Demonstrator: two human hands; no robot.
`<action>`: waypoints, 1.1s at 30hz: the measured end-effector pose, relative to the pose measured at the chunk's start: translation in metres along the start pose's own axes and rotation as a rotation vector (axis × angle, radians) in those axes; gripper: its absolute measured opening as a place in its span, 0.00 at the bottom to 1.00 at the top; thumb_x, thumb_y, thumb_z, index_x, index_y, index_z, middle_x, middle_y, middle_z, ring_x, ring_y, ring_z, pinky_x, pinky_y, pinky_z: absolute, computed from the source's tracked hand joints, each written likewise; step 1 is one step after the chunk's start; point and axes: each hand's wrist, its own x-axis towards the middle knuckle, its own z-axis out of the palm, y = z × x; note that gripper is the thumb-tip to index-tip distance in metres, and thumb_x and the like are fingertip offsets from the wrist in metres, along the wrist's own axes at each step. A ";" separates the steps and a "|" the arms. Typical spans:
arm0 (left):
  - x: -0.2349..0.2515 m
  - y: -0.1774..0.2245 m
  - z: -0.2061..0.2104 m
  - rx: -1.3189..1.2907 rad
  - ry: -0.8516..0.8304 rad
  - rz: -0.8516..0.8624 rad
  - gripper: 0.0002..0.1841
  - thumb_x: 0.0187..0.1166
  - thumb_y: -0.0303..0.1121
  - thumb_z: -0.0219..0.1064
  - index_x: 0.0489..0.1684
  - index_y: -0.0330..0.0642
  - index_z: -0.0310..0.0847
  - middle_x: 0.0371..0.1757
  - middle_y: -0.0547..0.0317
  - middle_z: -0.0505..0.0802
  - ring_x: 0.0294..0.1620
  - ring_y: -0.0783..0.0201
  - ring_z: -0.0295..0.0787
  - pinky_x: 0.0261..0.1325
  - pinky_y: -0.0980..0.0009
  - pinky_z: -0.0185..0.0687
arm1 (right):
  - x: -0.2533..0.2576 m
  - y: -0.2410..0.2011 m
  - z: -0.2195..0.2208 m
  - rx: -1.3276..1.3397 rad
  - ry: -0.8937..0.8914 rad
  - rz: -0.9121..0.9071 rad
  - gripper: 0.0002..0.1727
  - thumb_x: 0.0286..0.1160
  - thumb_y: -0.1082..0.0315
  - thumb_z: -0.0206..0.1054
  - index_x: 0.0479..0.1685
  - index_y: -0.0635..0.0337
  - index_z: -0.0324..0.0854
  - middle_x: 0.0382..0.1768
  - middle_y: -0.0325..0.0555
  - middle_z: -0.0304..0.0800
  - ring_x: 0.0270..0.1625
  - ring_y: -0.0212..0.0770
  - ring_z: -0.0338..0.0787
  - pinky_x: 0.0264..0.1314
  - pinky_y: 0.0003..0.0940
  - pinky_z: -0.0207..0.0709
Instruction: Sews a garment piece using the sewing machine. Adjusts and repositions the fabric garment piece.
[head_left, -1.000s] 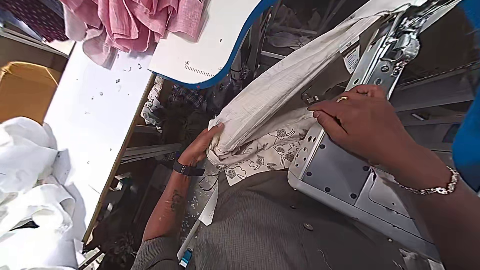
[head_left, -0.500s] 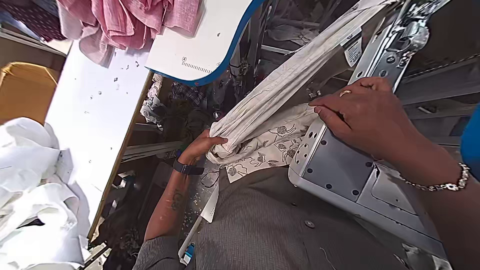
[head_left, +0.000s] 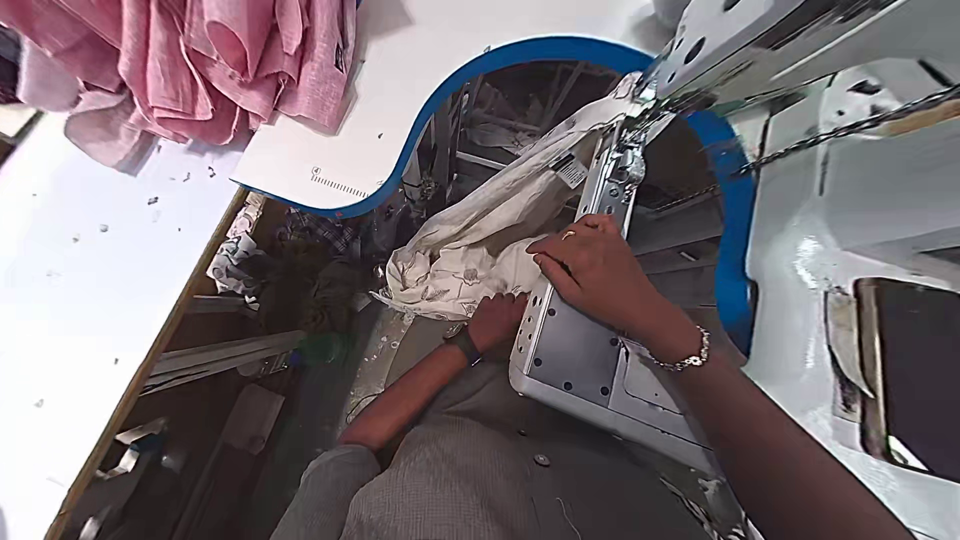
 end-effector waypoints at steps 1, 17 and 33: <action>0.019 -0.006 -0.003 0.053 -0.064 -0.011 0.22 0.82 0.32 0.64 0.71 0.27 0.76 0.62 0.28 0.88 0.67 0.31 0.84 0.66 0.34 0.76 | 0.001 -0.001 0.000 -0.008 0.010 0.012 0.20 0.80 0.63 0.53 0.40 0.62 0.93 0.28 0.52 0.93 0.40 0.57 0.93 0.67 0.63 0.71; -0.195 -0.013 -0.059 -0.993 0.721 0.137 0.25 0.63 0.56 0.80 0.56 0.56 0.89 0.49 0.80 0.96 0.53 0.86 0.90 0.60 0.80 0.85 | 0.011 -0.183 0.045 0.270 0.164 0.146 0.22 0.55 0.62 0.75 0.49 0.67 0.87 0.42 0.57 0.91 0.39 0.53 0.94 0.29 0.42 0.86; -0.305 -0.017 -0.279 -0.620 1.510 0.583 0.16 0.90 0.28 0.44 0.49 0.37 0.81 0.45 0.59 0.92 0.51 0.67 0.90 0.61 0.67 0.87 | 0.006 -0.144 -0.097 0.515 0.622 0.028 0.17 0.80 0.49 0.68 0.59 0.46 0.79 0.45 0.28 0.88 0.46 0.22 0.88 0.48 0.19 0.83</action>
